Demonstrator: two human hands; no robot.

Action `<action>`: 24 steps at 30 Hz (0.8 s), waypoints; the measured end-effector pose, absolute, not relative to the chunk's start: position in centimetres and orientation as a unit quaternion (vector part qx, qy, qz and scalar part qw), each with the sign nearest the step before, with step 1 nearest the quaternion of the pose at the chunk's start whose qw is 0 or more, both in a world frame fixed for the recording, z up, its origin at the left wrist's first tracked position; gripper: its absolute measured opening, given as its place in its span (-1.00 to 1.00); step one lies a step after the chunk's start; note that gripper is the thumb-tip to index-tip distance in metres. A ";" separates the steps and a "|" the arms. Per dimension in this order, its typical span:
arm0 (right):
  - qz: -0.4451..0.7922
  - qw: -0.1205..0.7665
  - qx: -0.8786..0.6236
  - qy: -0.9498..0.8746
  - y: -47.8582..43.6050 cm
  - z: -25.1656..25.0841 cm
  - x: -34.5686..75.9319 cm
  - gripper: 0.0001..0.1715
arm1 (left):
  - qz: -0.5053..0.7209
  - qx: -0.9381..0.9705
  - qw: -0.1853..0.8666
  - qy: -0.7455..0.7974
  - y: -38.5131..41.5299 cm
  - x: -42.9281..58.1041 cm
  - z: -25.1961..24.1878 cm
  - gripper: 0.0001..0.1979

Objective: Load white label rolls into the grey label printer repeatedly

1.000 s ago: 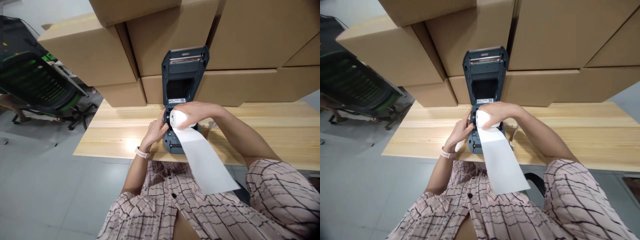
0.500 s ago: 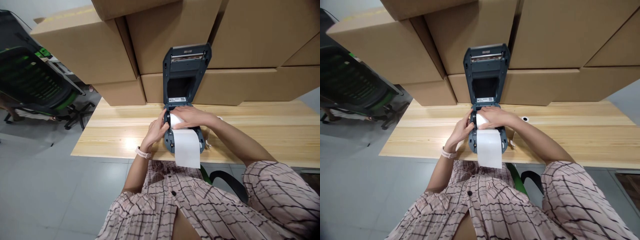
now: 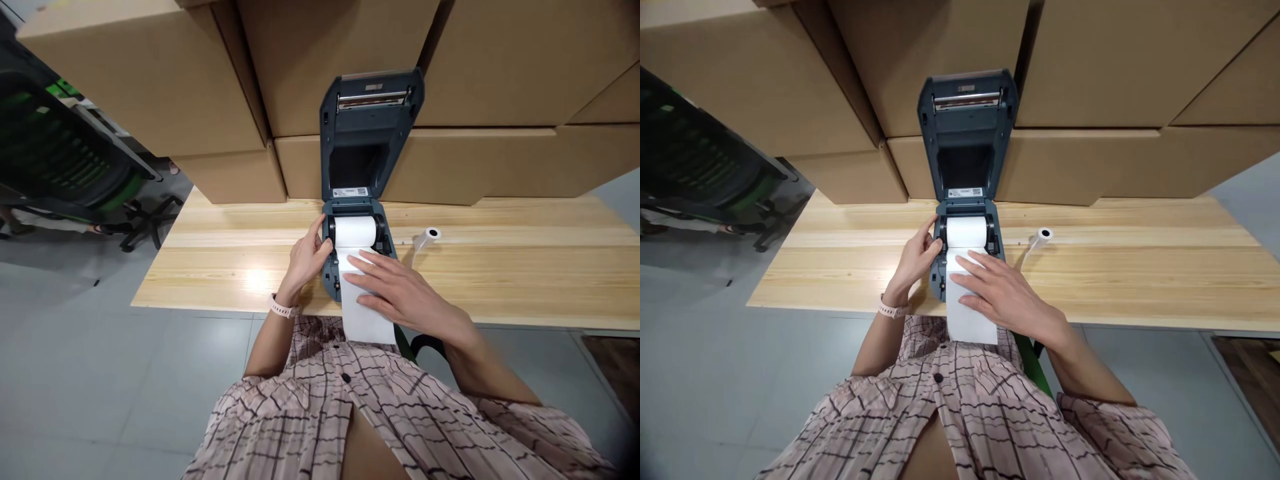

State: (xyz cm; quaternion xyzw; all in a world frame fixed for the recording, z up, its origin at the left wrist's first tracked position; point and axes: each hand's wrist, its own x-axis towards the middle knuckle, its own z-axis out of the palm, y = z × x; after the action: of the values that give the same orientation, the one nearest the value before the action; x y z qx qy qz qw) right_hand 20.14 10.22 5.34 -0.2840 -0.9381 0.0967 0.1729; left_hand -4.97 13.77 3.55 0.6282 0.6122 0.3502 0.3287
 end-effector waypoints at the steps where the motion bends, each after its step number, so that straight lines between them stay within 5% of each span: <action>1: 0.088 0.181 -0.284 -0.938 10.1 5.1 20.0 -0.46 | 0.353 0.622 0.328 0.618 13.7 -4.9 3.6 -0.30; 24: 0.128 0.223 -0.309 -0.916 8.3 3.7 19.5 -0.45 | 0.393 0.584 0.336 0.626 13.0 -4.7 3.0 -0.34</action>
State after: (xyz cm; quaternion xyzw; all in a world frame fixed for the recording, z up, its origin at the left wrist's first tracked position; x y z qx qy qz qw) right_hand 19.47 8.27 3.72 -0.3087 -0.9158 0.1276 0.2232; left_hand -4.67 13.04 2.96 0.5838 0.6260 0.3931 0.3358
